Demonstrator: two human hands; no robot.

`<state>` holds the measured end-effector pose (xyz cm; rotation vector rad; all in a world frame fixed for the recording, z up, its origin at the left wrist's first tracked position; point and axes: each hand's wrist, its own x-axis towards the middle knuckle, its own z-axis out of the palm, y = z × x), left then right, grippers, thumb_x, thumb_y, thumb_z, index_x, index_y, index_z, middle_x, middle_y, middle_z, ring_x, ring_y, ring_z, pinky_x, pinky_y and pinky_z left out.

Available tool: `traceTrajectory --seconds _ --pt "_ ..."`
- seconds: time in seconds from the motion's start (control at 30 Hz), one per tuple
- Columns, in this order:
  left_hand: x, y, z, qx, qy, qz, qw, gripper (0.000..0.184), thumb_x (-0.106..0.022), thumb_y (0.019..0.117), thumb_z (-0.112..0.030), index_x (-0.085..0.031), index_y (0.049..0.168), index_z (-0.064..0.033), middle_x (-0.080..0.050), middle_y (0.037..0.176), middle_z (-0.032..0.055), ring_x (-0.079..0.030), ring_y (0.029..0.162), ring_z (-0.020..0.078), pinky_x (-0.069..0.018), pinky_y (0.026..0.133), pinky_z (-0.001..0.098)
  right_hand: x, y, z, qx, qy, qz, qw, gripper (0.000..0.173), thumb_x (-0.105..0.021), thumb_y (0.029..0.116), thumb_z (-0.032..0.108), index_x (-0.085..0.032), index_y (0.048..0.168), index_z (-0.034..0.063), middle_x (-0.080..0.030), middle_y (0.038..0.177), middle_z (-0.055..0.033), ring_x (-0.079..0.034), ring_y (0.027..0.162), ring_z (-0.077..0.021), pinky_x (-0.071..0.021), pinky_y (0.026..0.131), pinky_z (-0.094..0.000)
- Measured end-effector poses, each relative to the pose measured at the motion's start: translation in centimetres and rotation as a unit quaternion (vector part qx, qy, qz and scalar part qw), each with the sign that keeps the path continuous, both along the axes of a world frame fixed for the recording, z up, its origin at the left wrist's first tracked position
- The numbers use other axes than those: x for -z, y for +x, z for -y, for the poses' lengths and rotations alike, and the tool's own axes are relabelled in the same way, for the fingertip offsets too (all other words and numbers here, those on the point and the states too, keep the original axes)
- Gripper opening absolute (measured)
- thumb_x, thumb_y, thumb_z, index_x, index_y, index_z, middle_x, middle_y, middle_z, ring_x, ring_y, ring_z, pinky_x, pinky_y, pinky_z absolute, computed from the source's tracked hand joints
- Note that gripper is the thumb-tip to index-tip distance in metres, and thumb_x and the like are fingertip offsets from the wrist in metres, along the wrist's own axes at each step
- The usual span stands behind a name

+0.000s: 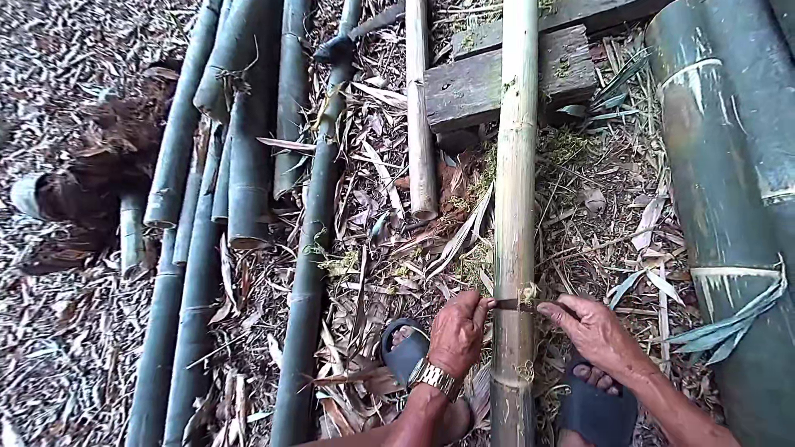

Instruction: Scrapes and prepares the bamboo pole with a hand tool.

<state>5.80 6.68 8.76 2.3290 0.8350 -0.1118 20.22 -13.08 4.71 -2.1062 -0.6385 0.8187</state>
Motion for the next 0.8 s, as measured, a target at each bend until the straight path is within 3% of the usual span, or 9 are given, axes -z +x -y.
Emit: traceTrajectory --seconds 0.13,0.3,0.4,0.5,0.57,0.67,0.7,0.8 --pt "-0.7 2.5 -1.5 0.004 0.024 0.023 0.999 0.039 -0.051 0.1087 -0.039 -0.061 0.085 -0.0102 -0.057 0.073 0.0066 -0.057 0.065 0.0237 -0.0470 0.060 0.0467 -0.6 2.1 -1.9 -0.002 0.024 0.054 0.998 0.044 -0.060 0.0998 0.055 -0.063 0.078 0.0160 -0.052 0.058 -0.0003 -0.052 0.050 -0.0158 -0.0444 0.048 -0.0393" --pt "0.3 -3.2 2.3 -0.029 -0.008 0.008 1.000 0.038 -0.052 0.1065 -0.040 -0.071 0.092 -0.0104 -0.066 0.082 0.0034 -0.066 0.082 0.0183 -0.0549 0.079 0.0412 0.6 -3.0 1.8 -0.011 0.014 0.011 1.000 0.052 -0.055 0.0967 0.066 -0.064 0.080 0.0172 -0.051 0.063 0.0037 -0.052 0.058 -0.0109 -0.0458 0.056 -0.0356" --pt "-0.3 -2.1 1.5 -0.009 -0.003 -0.006 1.000 0.036 -0.055 0.1070 -0.036 -0.068 0.089 -0.0079 -0.063 0.078 0.0060 -0.064 0.077 0.0216 -0.0533 0.074 0.0440 0.2 -2.4 1.4 -0.002 0.012 0.007 1.000 0.045 -0.059 0.0980 0.060 -0.066 0.082 0.0183 -0.054 0.062 0.0034 -0.053 0.054 -0.0104 -0.0473 0.052 -0.0348" --pt "-0.2 -1.5 1.1 -0.008 -0.010 -0.002 1.000 0.036 -0.053 0.1079 -0.037 -0.062 0.087 -0.0094 -0.057 0.074 0.0054 -0.058 0.068 0.0217 -0.0487 0.064 0.0440 -0.1 -2.1 0.8 -0.004 0.017 0.048 0.999 0.046 -0.059 0.0977 0.060 -0.062 0.078 0.0187 -0.049 0.058 0.0033 -0.049 0.050 -0.0112 -0.0416 0.048 -0.0348" --pt "0.1 -4.4 2.7 -0.014 -0.026 -0.020 0.999 0.039 -0.050 0.1081 -0.041 -0.065 0.089 -0.0107 -0.060 0.079 0.0042 -0.062 0.075 0.0198 -0.0528 0.072 0.0429 0.5 -4.5 2.6 -0.017 0.009 0.025 1.000 0.050 -0.056 0.0976 0.063 -0.064 0.080 0.0178 -0.052 0.061 0.0030 -0.053 0.055 -0.0119 -0.0470 0.053 -0.0367" --pt "0.2 -7.1 4.4 -0.005 -0.019 -0.019 1.000 0.046 -0.047 0.1074 -0.044 -0.069 0.092 -0.0072 -0.066 0.084 0.0069 -0.067 0.085 0.0211 -0.0553 0.081 0.0417 1.6 -6.8 4.4 -0.020 0.024 0.013 0.999 0.057 -0.053 0.0966 0.068 -0.063 0.079 0.0150 -0.052 0.063 0.0020 -0.052 0.058 -0.0128 -0.0457 0.055 -0.0375" --pt "0.0 -6.7 4.1 0.001 -0.019 -0.021 1.000 0.045 -0.048 0.1078 -0.042 -0.070 0.092 -0.0065 -0.067 0.084 0.0075 -0.067 0.085 0.0218 -0.0552 0.082 0.0425 1.5 -6.4 4.2 -0.019 0.027 0.017 0.999 0.056 -0.054 0.0965 0.068 -0.063 0.078 0.0159 -0.051 0.062 0.0032 -0.051 0.057 -0.0114 -0.0450 0.054 -0.0359" --pt "0.0 -4.2 2.3 0.004 -0.004 -0.010 1.000 0.037 -0.053 0.1077 -0.037 -0.066 0.087 -0.0080 -0.061 0.078 0.0059 -0.063 0.075 0.0221 -0.0526 0.071 0.0445 0.9 -4.3 2.4 -0.010 0.025 0.052 0.998 0.050 -0.056 0.0965 0.065 -0.061 0.076 0.0191 -0.050 0.059 0.0047 -0.051 0.052 -0.0101 -0.0444 0.050 -0.0346"
